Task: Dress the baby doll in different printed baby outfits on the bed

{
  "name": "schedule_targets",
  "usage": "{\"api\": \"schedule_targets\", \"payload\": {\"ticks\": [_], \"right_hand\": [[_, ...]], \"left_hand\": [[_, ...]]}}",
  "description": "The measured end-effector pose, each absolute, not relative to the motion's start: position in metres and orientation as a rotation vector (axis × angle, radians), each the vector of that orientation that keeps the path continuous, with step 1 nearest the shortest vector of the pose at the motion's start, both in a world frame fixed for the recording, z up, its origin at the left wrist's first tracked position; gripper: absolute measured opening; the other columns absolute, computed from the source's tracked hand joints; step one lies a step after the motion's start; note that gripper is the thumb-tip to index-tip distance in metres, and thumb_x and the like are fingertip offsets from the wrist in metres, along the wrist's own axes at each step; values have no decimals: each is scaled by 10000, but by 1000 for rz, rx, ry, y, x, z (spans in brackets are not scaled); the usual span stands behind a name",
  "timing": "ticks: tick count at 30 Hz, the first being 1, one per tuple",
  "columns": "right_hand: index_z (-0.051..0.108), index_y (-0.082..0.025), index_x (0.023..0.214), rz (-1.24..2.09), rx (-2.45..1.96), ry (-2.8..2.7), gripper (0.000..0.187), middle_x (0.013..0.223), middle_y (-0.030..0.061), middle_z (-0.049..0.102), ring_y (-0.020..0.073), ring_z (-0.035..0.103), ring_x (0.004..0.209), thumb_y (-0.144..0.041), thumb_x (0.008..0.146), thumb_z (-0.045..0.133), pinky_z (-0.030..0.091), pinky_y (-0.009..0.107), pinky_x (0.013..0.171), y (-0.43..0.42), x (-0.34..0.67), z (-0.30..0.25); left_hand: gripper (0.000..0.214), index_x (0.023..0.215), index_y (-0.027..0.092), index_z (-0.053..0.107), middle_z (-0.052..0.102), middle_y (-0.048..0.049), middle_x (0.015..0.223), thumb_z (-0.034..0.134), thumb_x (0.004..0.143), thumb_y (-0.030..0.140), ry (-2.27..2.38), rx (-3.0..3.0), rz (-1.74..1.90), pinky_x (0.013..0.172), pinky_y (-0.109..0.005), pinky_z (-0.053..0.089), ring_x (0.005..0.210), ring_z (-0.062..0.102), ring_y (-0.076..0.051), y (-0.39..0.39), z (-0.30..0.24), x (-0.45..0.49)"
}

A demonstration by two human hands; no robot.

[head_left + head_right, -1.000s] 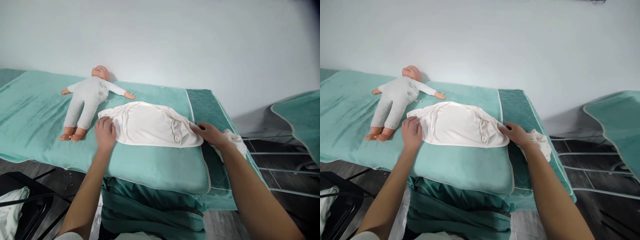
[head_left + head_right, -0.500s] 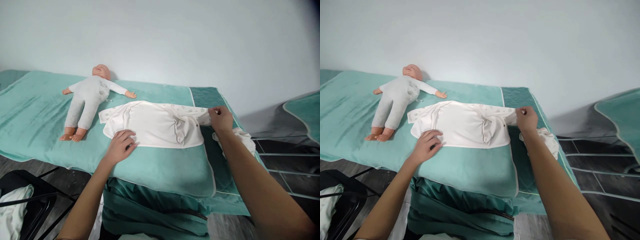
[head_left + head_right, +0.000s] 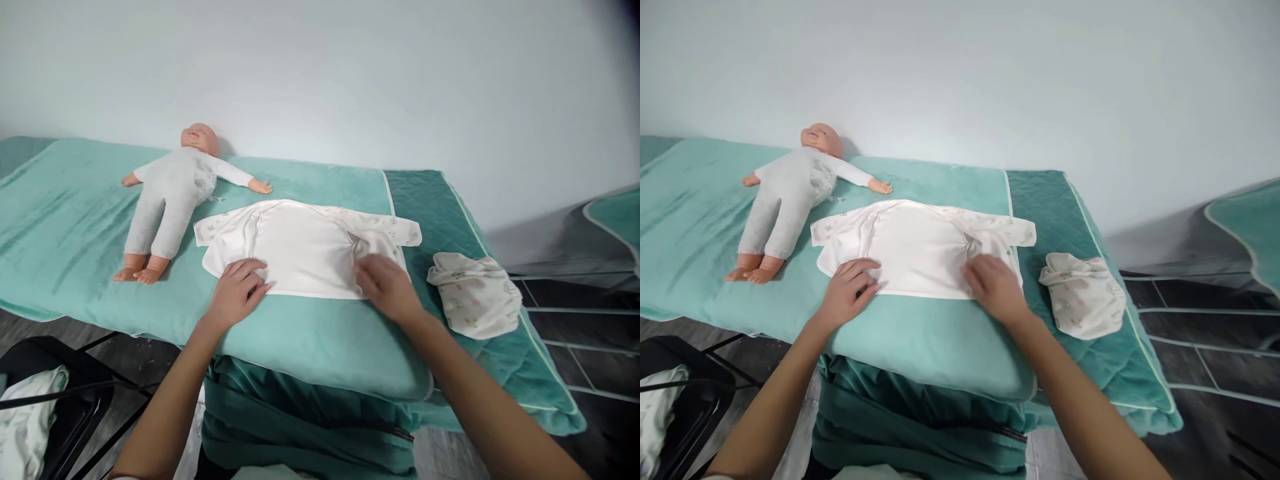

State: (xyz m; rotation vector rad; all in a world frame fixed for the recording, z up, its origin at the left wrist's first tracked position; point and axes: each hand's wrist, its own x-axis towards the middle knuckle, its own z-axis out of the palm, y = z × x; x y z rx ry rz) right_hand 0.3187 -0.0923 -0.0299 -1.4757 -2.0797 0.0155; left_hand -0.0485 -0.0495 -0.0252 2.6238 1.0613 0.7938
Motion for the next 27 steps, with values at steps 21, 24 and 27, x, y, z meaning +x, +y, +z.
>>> {"api": "schedule_targets", "payload": {"ticks": [21, 24, 27], "right_hand": [[669, -214, 1231, 161, -1591, -2123, 301, 1347, 157, 674, 346, 600, 1264, -325, 1034, 470, 499, 543, 1062, -98, 245, -20], [571, -154, 1416, 272, -1667, -2056, 461, 1566, 198, 519, 392, 444, 1474, -339, 997, 526, 405, 610, 1203, -70, 219, -32], [531, -170, 1465, 340, -1563, -2049, 509, 1591, 194, 490, 384, 417, 1505, -385, 1004, 528, 373, 619, 1239, -44, 191, -35]], "left_hand": [[227, 1028, 208, 694, 703, -107, 1334, 498, 1047, 321, 1357, 2510, 920, 1003, -479, 496, 1228, 626, -275, -50, -37, -52], [223, 1110, 212, 685, 714, -105, 1314, 497, 1049, 317, 1344, 2397, 1033, 1037, -470, 504, 1234, 641, -257, -49, -39, -54], [223, 1147, 214, 671, 715, -105, 1311, 509, 1046, 330, 1331, 2234, 1234, 1087, -448, 518, 1251, 652, -230, -45, -27, -68]]}}
